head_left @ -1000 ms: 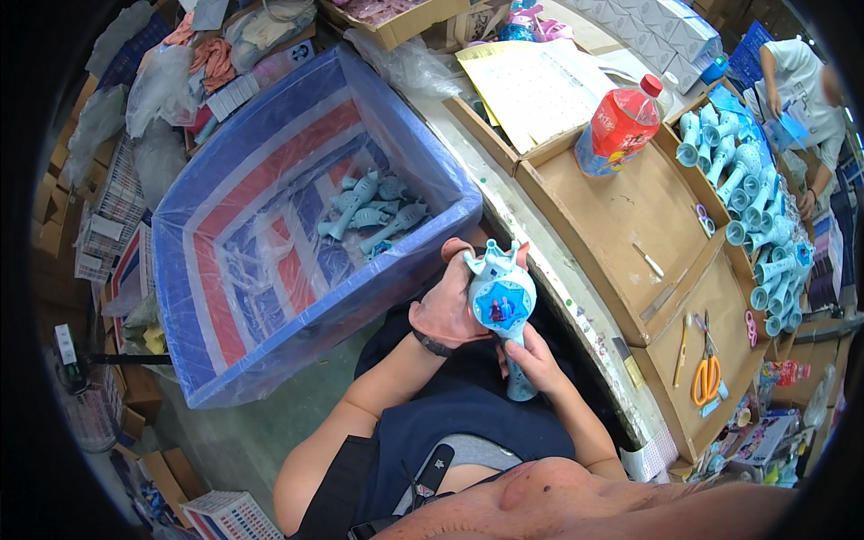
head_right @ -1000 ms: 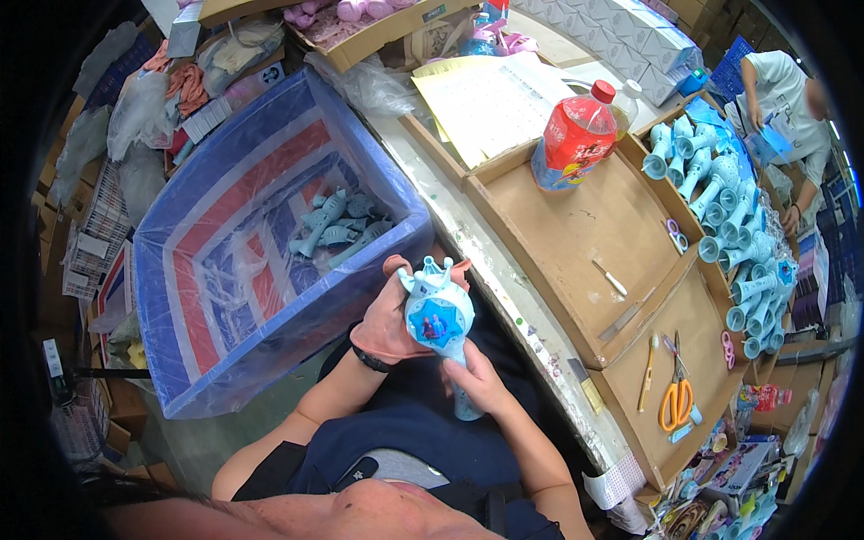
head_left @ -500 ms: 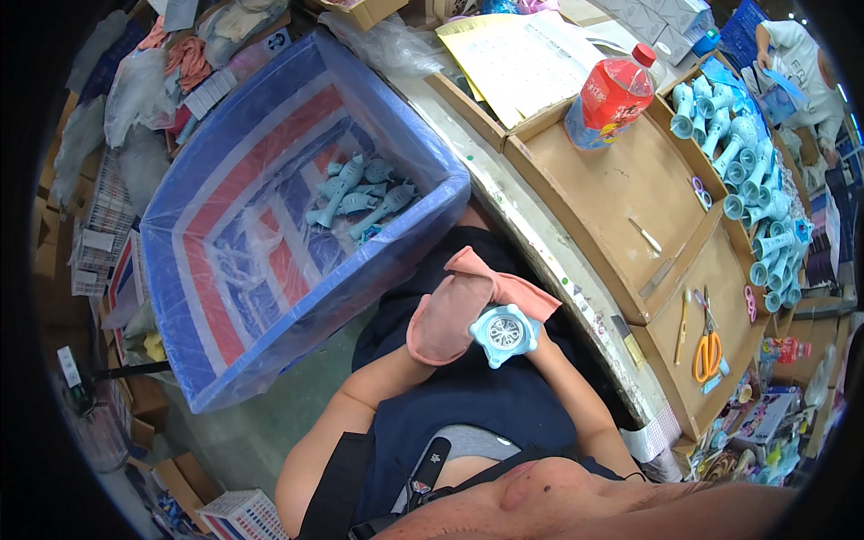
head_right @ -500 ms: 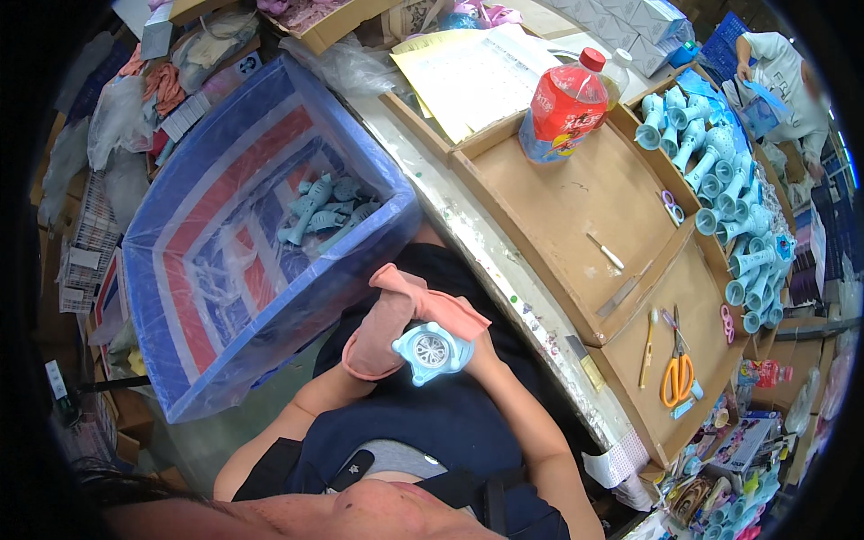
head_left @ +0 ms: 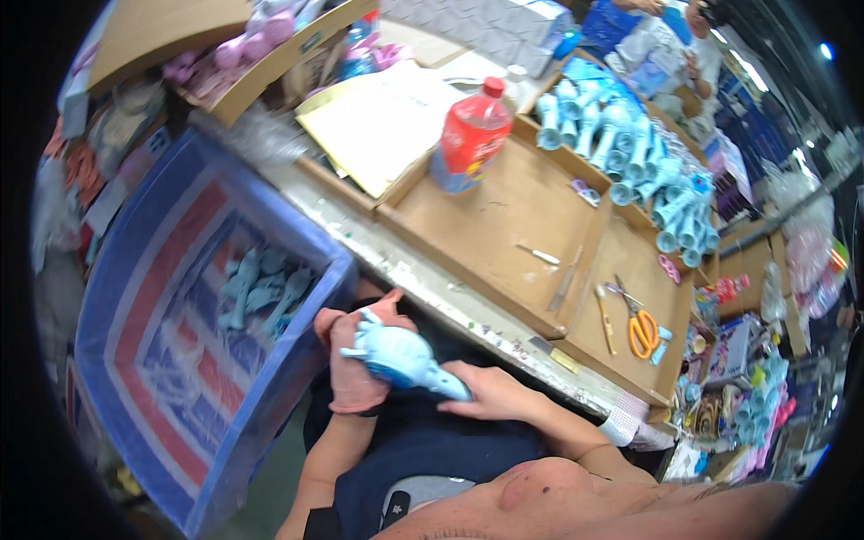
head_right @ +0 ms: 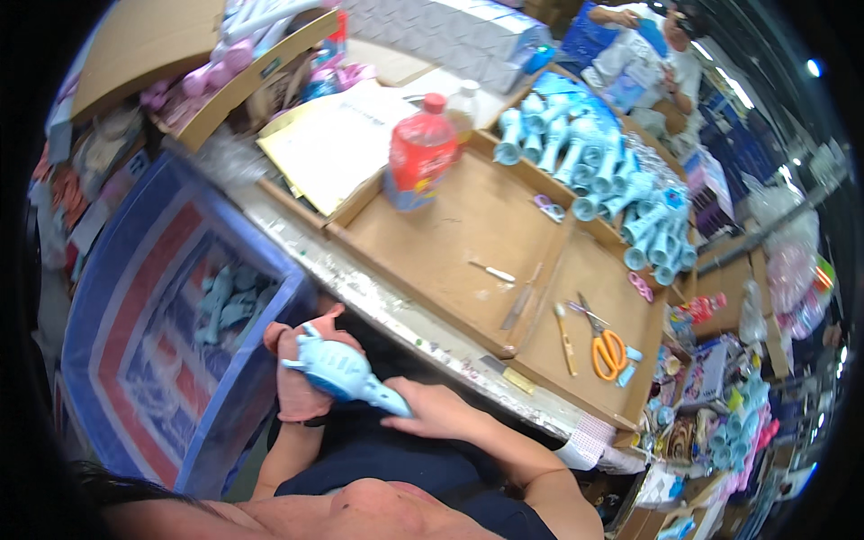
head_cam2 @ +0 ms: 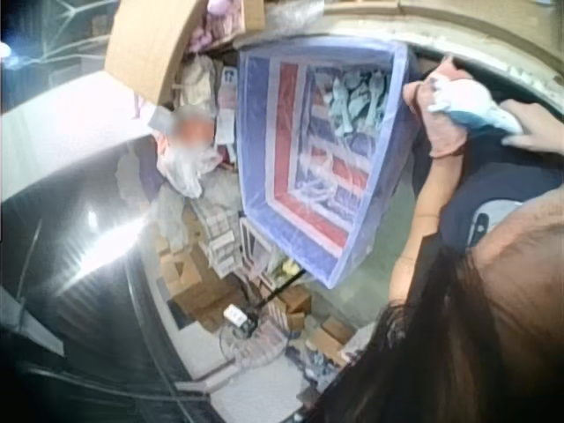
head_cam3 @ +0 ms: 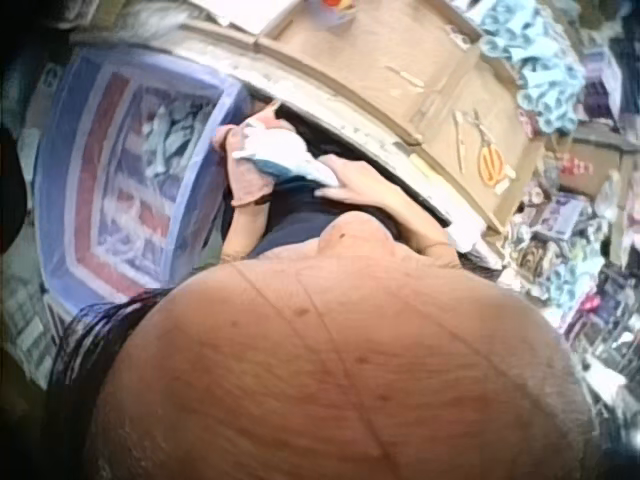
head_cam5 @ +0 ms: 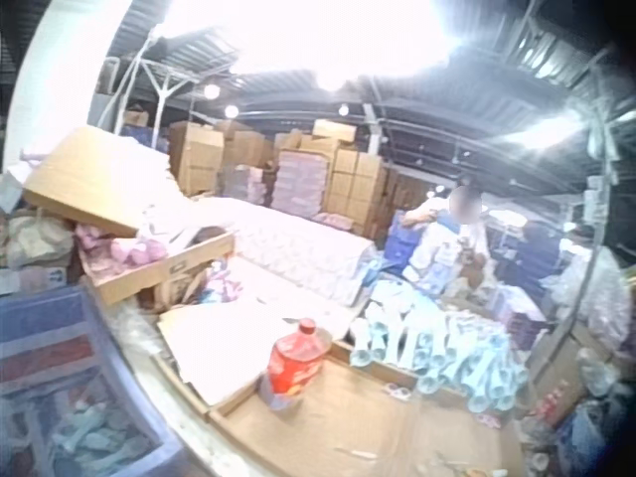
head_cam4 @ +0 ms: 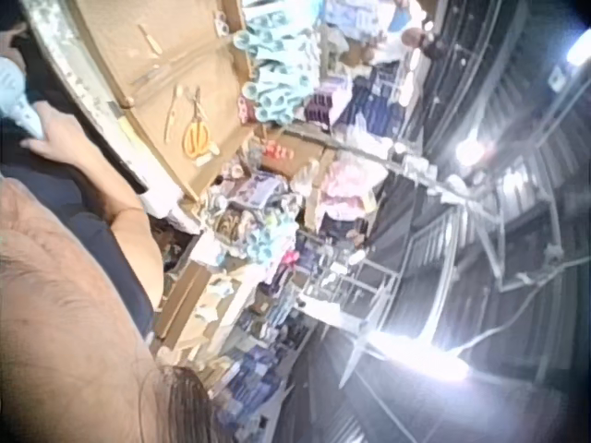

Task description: The person picks light-blue plastic toy wands from a bin, wipes them with a pink cloth, and uses a small metal tool to press or adjust parts on the wand head. The person repeats this process for multiple wands, placing finished items into a cardboard tray.

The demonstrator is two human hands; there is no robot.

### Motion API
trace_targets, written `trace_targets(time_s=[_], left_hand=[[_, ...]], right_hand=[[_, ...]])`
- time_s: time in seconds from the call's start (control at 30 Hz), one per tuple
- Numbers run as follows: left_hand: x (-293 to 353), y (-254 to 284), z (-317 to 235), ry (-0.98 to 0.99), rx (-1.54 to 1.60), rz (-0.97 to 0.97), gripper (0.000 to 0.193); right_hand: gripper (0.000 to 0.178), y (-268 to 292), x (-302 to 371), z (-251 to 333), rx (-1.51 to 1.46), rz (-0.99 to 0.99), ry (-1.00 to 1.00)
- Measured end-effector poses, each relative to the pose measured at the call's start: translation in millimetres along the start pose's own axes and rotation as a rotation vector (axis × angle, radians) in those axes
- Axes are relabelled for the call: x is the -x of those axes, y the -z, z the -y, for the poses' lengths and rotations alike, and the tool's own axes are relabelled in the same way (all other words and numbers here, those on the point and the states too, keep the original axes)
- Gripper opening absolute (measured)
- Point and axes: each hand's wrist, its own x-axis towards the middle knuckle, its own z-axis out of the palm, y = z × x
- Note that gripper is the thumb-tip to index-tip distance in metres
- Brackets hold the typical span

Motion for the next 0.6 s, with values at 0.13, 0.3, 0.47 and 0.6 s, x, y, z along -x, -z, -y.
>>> trace_targets(time_s=[0.13,0.3,0.47,0.6], left_hand=[[-17.7,17.4,-11.6,0.237,0.438,0.277,0.056],[-14.2,33.1,-3.8,0.349,0.245,0.094,0.074],[-12.9,36.0,-3.2,0.459,0.116,-0.034,0.092],[-6.5,38.5,-3.1,0.446,0.283,-0.008,0.103]], right_hand=[[0.054,50.0,28.1,-0.2,-0.166,0.153,-0.05],[0.05,151.8,41.6,-18.6,-0.94,-0.176,-0.16],[0.039,293.7,-43.6,-67.0,-0.558,-0.856,-0.078],[0.041,370.4,-96.4,-138.2,-0.517,-1.086,-0.12]])
